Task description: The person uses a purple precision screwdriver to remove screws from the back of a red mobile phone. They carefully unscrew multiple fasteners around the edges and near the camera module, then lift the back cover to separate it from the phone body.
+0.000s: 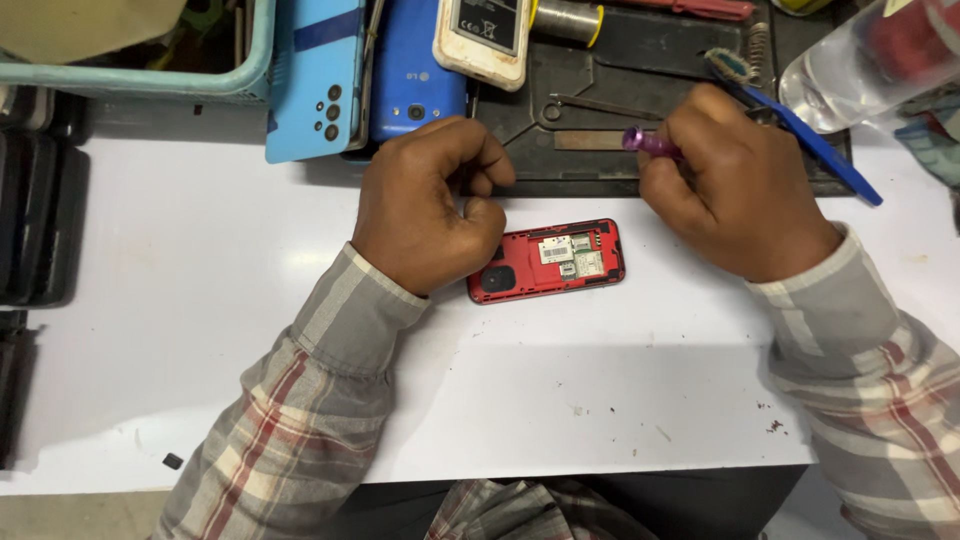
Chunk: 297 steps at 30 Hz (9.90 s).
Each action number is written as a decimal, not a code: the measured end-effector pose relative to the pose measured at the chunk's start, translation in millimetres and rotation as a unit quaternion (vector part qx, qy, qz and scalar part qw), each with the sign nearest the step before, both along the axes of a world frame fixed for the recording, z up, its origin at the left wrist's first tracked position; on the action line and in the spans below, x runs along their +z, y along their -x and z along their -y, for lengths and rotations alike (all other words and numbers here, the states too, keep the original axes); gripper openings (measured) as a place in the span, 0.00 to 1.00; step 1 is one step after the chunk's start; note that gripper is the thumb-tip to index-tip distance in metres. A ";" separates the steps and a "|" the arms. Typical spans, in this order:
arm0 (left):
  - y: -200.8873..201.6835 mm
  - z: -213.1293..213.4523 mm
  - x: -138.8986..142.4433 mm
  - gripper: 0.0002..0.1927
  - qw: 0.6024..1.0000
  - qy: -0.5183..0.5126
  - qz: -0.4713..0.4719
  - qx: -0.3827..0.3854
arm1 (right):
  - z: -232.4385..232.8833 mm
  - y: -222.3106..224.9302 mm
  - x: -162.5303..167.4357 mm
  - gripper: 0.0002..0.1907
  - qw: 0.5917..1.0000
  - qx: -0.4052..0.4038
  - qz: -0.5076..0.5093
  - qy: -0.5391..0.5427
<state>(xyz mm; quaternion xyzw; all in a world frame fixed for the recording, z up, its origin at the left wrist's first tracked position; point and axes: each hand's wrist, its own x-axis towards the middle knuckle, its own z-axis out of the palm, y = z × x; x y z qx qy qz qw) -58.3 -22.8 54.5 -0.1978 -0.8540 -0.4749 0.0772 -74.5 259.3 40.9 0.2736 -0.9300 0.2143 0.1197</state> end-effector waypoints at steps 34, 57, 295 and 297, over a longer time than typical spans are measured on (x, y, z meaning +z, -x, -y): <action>-6.4 12.4 29.9 0.31 0.998 0.004 -0.010 -0.061 | -46.6 -1.1 30.4 0.04 0.979 -0.024 0.077 0.186; -18.8 -12.2 19.2 0.30 0.978 0.116 0.028 -0.170 | -35.7 0.9 20.6 0.13 0.983 0.044 0.173 0.035; -7.9 -21.2 9.6 0.23 0.971 0.170 -0.008 -0.167 | 10.1 -31.0 11.1 0.14 0.964 0.114 0.045 0.237; -8.0 -21.0 9.5 0.23 0.971 0.172 -0.004 -0.167 | 11.3 -30.5 12.4 0.15 0.965 0.119 0.039 0.230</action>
